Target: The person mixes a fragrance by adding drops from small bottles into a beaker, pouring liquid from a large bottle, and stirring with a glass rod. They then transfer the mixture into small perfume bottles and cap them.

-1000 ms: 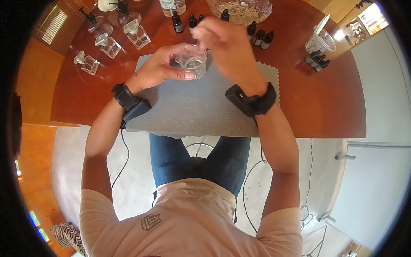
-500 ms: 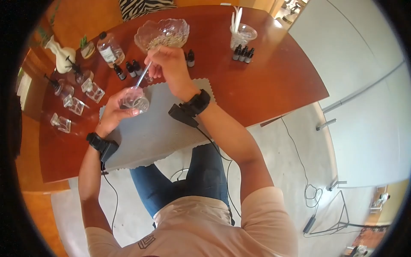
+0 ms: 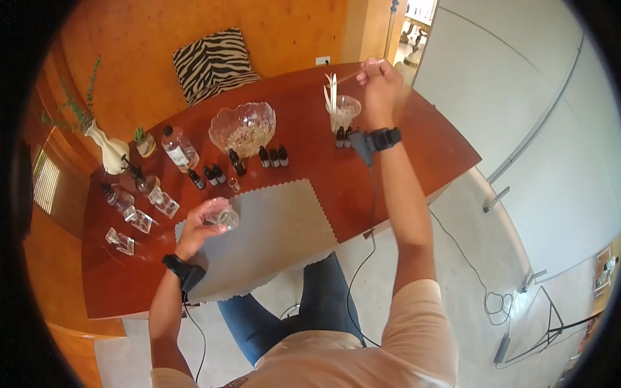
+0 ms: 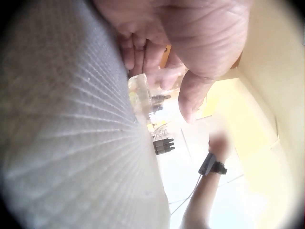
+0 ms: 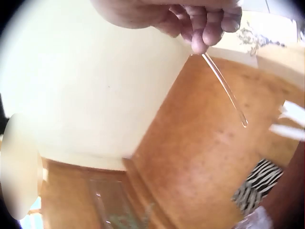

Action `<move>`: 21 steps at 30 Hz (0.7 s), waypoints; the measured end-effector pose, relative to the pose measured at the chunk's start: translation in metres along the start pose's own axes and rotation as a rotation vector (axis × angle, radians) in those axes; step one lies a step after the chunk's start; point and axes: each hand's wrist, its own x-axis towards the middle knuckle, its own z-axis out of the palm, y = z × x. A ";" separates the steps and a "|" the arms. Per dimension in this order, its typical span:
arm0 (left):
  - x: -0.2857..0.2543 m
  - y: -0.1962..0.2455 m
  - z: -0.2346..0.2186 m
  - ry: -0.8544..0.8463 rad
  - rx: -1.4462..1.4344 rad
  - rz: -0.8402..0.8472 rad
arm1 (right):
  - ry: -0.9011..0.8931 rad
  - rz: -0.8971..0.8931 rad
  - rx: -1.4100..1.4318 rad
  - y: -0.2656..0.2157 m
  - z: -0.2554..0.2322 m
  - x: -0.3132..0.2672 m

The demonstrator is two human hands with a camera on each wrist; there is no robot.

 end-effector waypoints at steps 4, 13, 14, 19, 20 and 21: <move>0.001 -0.004 -0.002 -0.002 0.002 0.013 | -0.270 0.074 -0.224 0.054 -0.032 0.061; -0.001 0.006 0.003 0.024 -0.019 -0.014 | -0.499 0.263 -0.427 0.109 -0.048 0.092; 0.000 0.003 0.002 0.025 -0.009 -0.006 | -0.493 0.264 -0.423 0.108 -0.049 0.093; 0.002 0.002 0.001 0.008 -0.006 -0.002 | -0.504 0.295 -0.419 0.123 -0.057 0.097; 0.003 0.001 0.000 0.006 -0.006 0.000 | -0.544 0.358 -0.456 0.125 -0.058 0.096; 0.002 0.001 0.000 0.007 -0.006 0.001 | -0.587 0.421 -0.492 0.127 -0.058 0.095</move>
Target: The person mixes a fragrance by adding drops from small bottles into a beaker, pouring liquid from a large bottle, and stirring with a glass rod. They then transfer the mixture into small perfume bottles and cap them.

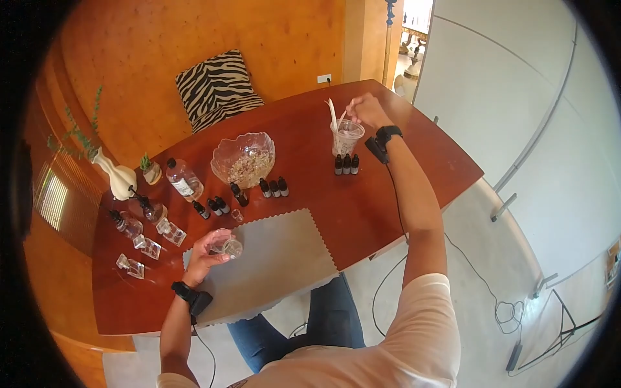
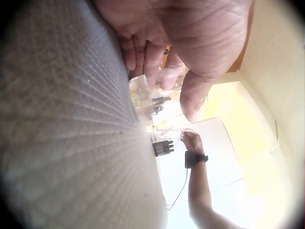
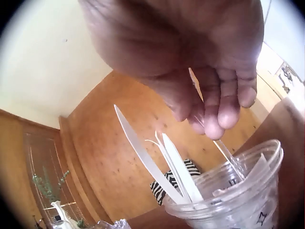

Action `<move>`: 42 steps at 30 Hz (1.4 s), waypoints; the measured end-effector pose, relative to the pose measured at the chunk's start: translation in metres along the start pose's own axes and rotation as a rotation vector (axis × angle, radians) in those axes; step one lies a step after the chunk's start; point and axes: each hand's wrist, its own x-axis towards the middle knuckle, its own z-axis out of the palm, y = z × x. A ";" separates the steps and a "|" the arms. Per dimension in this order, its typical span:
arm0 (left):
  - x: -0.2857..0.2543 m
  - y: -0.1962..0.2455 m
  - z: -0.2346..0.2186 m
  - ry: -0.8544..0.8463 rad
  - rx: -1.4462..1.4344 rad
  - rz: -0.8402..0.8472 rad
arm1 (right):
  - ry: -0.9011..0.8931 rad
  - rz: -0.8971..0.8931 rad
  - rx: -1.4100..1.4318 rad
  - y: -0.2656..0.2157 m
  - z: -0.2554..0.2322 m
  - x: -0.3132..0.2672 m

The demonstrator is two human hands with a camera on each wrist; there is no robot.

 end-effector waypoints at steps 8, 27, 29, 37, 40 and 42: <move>0.001 0.005 0.001 0.003 0.012 -0.019 | 0.076 -0.017 -0.043 0.029 0.018 -0.007; -0.003 0.004 -0.002 0.005 -0.068 -0.038 | -0.582 -0.089 0.253 -0.100 0.166 -0.228; -0.002 0.005 -0.002 0.011 -0.050 -0.043 | -0.779 -0.106 0.324 -0.098 0.199 -0.228; -0.001 -0.002 -0.003 -0.002 -0.030 0.015 | -0.835 0.041 0.363 -0.103 0.280 -0.195; 0.000 0.001 -0.002 -0.007 -0.067 0.016 | -0.843 0.083 0.364 -0.095 0.296 -0.195; -0.002 0.001 -0.002 -0.005 -0.079 0.019 | -0.820 0.093 0.372 -0.087 0.301 -0.201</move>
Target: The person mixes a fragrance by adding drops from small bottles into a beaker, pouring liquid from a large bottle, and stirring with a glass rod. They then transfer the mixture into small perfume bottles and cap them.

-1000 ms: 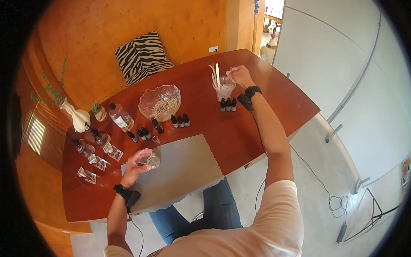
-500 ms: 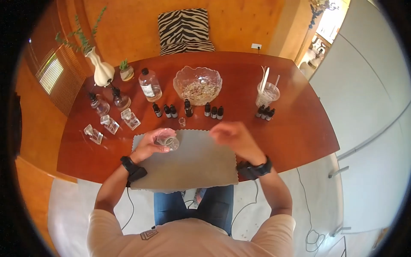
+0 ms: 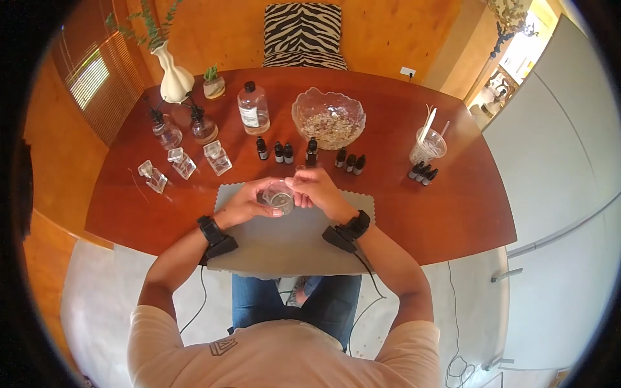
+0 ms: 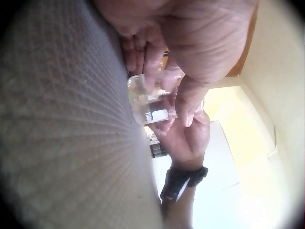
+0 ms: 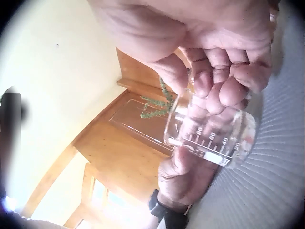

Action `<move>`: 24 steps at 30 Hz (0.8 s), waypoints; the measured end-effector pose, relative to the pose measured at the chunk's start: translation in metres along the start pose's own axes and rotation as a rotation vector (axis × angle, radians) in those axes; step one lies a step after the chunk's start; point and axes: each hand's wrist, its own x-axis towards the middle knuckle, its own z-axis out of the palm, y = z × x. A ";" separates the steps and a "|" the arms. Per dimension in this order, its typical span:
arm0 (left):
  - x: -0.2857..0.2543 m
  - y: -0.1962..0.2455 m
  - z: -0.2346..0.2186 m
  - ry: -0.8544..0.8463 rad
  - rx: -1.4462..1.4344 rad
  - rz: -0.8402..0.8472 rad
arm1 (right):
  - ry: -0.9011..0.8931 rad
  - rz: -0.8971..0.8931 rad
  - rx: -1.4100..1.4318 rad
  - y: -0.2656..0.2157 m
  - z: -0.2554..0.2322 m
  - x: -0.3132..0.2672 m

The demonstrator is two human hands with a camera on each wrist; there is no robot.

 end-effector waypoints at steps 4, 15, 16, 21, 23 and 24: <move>0.004 -0.009 -0.003 -0.002 0.016 0.058 | -0.039 0.010 0.049 0.005 -0.001 -0.005; 0.007 -0.011 -0.004 0.002 0.026 0.054 | -0.106 0.006 0.028 0.004 -0.003 -0.010; 0.006 -0.014 -0.003 0.019 0.025 0.049 | -0.107 0.006 0.029 0.006 -0.004 -0.009; 0.006 -0.008 -0.003 -0.017 0.033 0.027 | -0.121 -0.004 0.016 0.007 -0.006 -0.008; 0.005 -0.004 -0.002 -0.012 0.010 0.002 | -0.122 -0.014 0.020 0.007 -0.005 -0.008; 0.006 -0.007 -0.002 -0.001 0.017 0.029 | -0.124 -0.021 0.023 0.007 -0.005 -0.008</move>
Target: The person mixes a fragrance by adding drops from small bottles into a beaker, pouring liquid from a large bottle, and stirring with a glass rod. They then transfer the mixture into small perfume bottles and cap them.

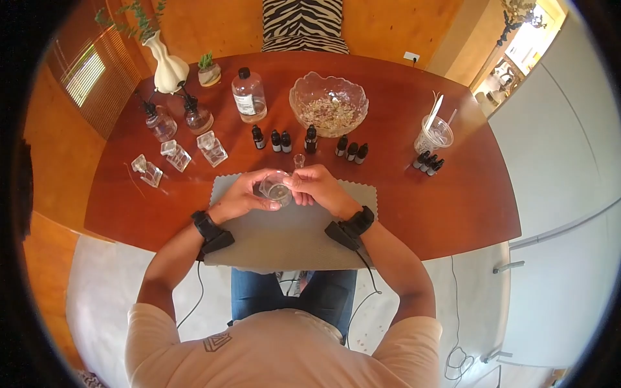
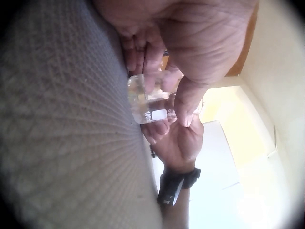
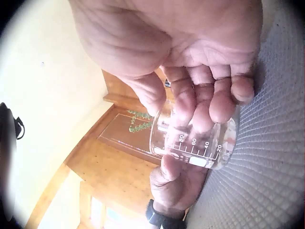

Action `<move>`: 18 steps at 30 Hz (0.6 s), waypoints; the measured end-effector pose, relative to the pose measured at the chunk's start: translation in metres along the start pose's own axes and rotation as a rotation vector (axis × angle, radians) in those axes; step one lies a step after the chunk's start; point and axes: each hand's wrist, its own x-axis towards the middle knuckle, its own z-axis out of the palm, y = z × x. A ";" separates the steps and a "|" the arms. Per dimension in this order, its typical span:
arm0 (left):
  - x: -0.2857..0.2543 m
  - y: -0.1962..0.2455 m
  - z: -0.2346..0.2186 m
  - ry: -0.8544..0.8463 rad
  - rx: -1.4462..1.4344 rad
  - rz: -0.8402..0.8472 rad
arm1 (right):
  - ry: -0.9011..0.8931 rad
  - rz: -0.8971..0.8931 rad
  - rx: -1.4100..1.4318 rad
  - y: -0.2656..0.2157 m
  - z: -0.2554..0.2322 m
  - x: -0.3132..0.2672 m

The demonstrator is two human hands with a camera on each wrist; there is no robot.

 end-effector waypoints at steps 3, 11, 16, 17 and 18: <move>-0.001 0.001 0.001 0.007 -0.009 -0.026 | 0.001 -0.006 0.001 0.002 0.000 0.000; 0.003 0.002 -0.001 0.005 0.016 -0.030 | 0.016 -0.019 0.017 -0.001 -0.002 0.000; -0.001 0.001 0.000 0.000 -0.020 -0.036 | 0.011 0.011 0.044 0.000 0.000 0.000; 0.000 0.000 -0.002 0.005 -0.005 -0.030 | 0.006 0.007 0.038 -0.001 -0.001 0.003; 0.000 -0.001 -0.002 0.007 0.004 -0.026 | 0.003 0.010 0.033 0.000 -0.001 0.003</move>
